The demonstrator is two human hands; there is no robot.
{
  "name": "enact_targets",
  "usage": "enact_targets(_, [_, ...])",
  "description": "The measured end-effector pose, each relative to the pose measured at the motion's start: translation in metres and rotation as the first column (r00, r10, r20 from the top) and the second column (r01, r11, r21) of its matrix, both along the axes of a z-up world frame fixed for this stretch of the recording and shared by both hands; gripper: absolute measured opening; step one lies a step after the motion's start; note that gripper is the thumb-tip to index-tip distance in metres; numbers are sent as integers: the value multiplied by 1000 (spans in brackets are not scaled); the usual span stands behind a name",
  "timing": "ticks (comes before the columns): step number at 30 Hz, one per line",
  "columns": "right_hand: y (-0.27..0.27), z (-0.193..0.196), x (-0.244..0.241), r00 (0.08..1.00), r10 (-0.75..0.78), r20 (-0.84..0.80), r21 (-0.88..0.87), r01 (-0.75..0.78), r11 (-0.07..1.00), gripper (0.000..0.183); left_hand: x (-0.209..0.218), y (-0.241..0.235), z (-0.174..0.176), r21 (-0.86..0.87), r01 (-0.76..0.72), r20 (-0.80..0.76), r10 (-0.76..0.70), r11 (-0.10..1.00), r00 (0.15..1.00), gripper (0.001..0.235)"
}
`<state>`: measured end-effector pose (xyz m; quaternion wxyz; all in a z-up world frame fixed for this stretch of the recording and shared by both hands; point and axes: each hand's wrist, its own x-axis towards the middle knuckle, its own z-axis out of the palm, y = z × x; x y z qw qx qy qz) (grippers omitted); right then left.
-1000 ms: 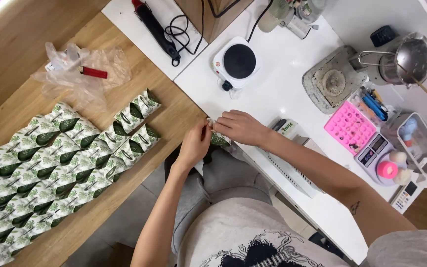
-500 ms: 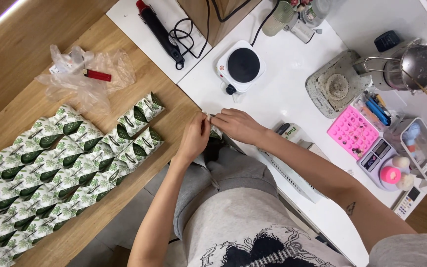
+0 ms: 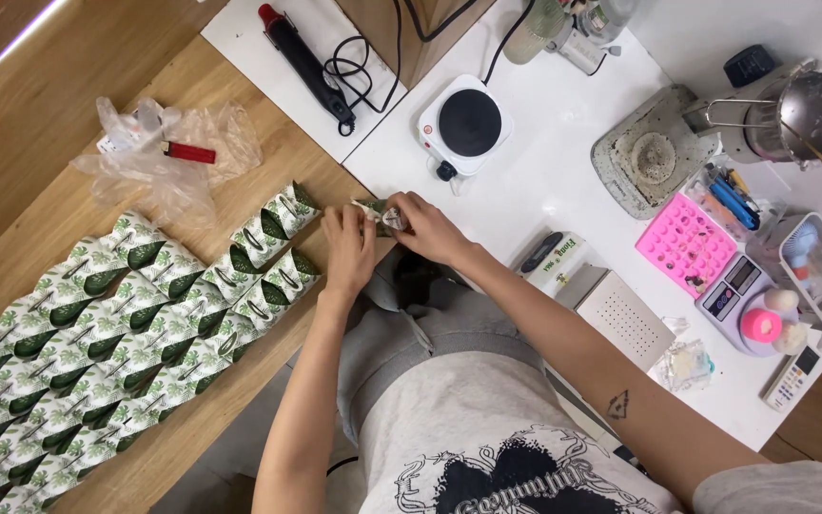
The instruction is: Packing small decorative wax items into paper wrappers and flower-shaped gift boxes.
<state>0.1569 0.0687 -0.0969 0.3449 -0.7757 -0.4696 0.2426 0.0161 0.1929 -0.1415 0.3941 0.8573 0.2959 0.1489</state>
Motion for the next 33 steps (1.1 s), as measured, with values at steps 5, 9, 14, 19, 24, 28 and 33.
enact_targets(5, [-11,-11,4,968,-113,-223,12,119,993,38,-21,5,33,26,93,40,-94,995,995,63])
enact_targets(9, [-21,-25,6,933,-209,-292,-24,211,977,31,-13,3,41,81,-3,35,0,997,999,75])
enact_targets(14, [-31,-24,-1,964,-193,181,-152,221,963,28,-9,6,8,3,56,-109,-55,998,992,55])
enact_targets(19, [-32,-18,-3,764,27,644,-125,70,990,28,-11,9,4,18,108,-42,-107,994,993,50])
enact_targets(24, [-17,-10,-8,869,86,487,-98,-43,994,29,-19,6,-11,-55,157,84,-152,986,985,46])
enact_targets(28, [-5,9,-9,950,69,306,-267,16,963,23,-16,3,15,8,122,85,-122,992,989,47])
enact_targets(33, [-4,16,-16,804,20,594,21,-40,999,34,-19,-4,9,6,5,-117,-5,1000,993,56])
